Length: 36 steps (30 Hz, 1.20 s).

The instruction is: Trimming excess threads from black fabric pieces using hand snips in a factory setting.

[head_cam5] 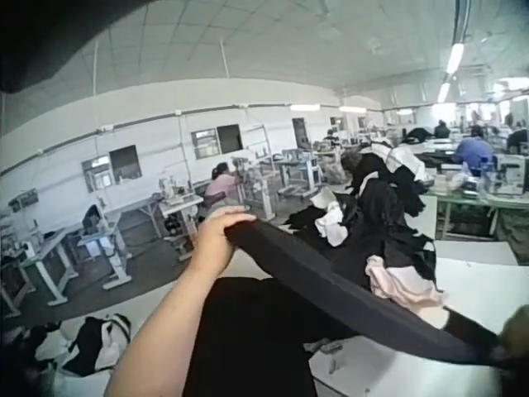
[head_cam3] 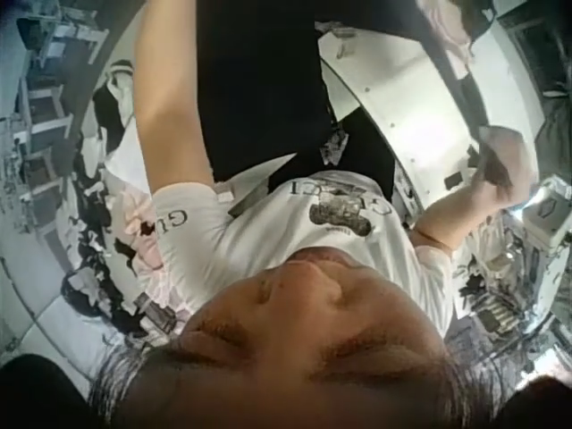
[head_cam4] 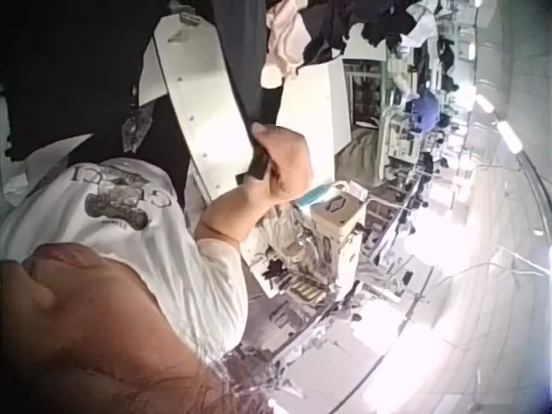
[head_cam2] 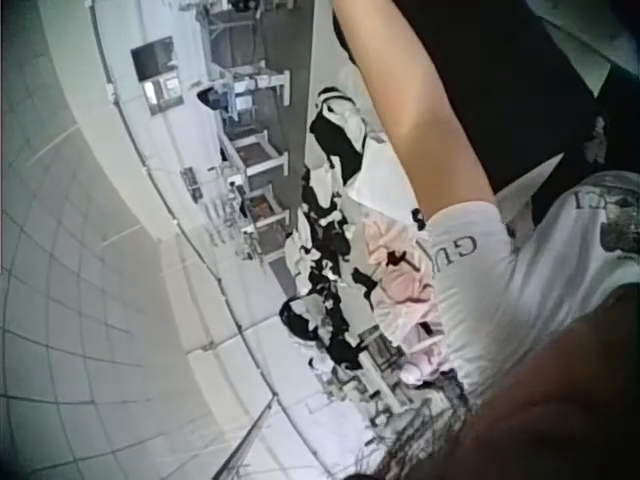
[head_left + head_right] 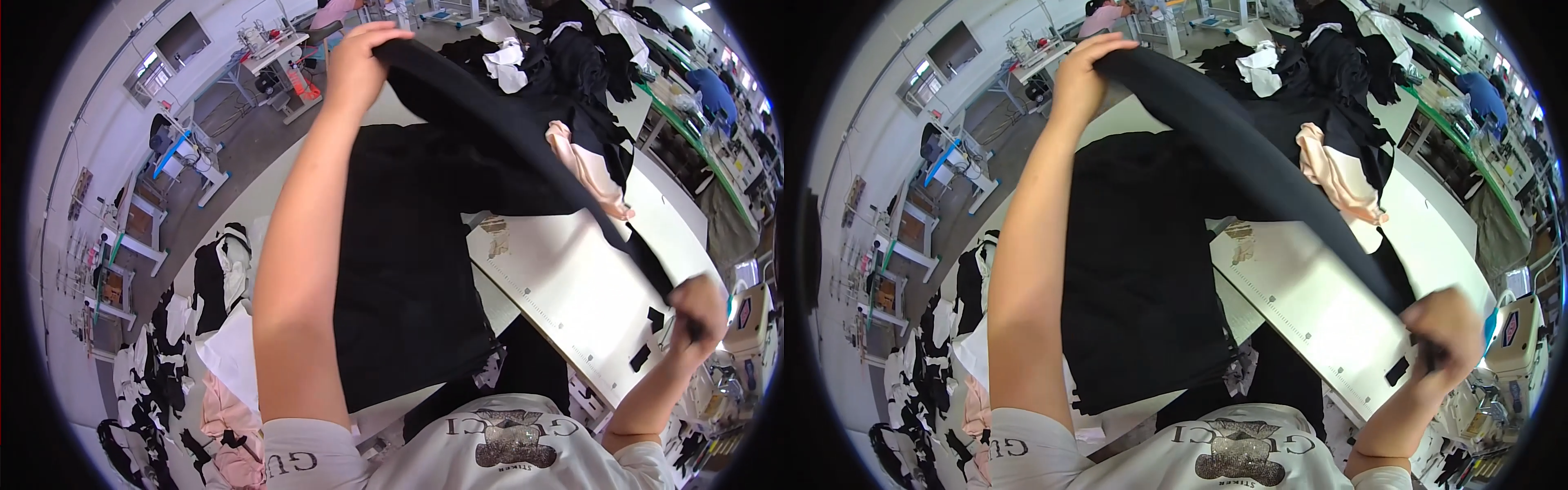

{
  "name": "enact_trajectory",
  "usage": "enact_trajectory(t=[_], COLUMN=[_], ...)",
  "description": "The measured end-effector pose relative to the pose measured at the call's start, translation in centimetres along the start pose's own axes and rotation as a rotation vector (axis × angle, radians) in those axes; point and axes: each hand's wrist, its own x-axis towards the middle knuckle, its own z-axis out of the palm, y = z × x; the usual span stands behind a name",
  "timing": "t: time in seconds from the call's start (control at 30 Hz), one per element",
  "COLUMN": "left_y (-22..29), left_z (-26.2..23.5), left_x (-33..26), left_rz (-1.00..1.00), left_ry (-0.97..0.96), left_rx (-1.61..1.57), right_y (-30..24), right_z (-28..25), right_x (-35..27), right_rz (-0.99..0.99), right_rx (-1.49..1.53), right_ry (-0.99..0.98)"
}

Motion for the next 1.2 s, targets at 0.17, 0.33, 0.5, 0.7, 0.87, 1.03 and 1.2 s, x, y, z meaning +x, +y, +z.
enact_trajectory(t=[0.17, 0.33, 0.5, 0.7, 0.87, 1.03, 1.2], left_y=[-7.0, -13.2, -8.7, 8.4, 20.1, 22.4, 23.2], left_z=[-8.0, -15.2, -18.6, -13.8, -13.4, -12.6, -13.7], left_x=[-10.9, -24.2, -30.6, -30.6, -33.4, -36.9, -37.8], left_rz=[-0.266, -0.511, -0.717, -0.747, -0.894, -0.848, -0.774], left_ry=[-0.093, -0.234, -0.420, -0.526, -0.719, -0.558, -0.508], left_rx=[0.048, 0.251, 0.456, -0.129, -0.099, 0.162, 0.288], right_y=[-5.4, -14.2, -20.0, -13.1, 3.2, 7.5, 6.2], right_z=[9.2, 23.6, 29.9, 24.7, 23.2, 22.7, 20.1], right_x=[1.6, -3.9, -11.3, -8.7, -9.4, -8.9, -11.2], right_rz=[-0.119, -0.111, -0.076, 0.149, 0.376, 0.479, 0.369], right_rx=[0.421, 0.752, 0.616, 0.646, 0.145, 0.152, 0.101], right_ry=[-0.573, -0.607, -0.892, -0.618, -0.337, -0.602, -0.439])
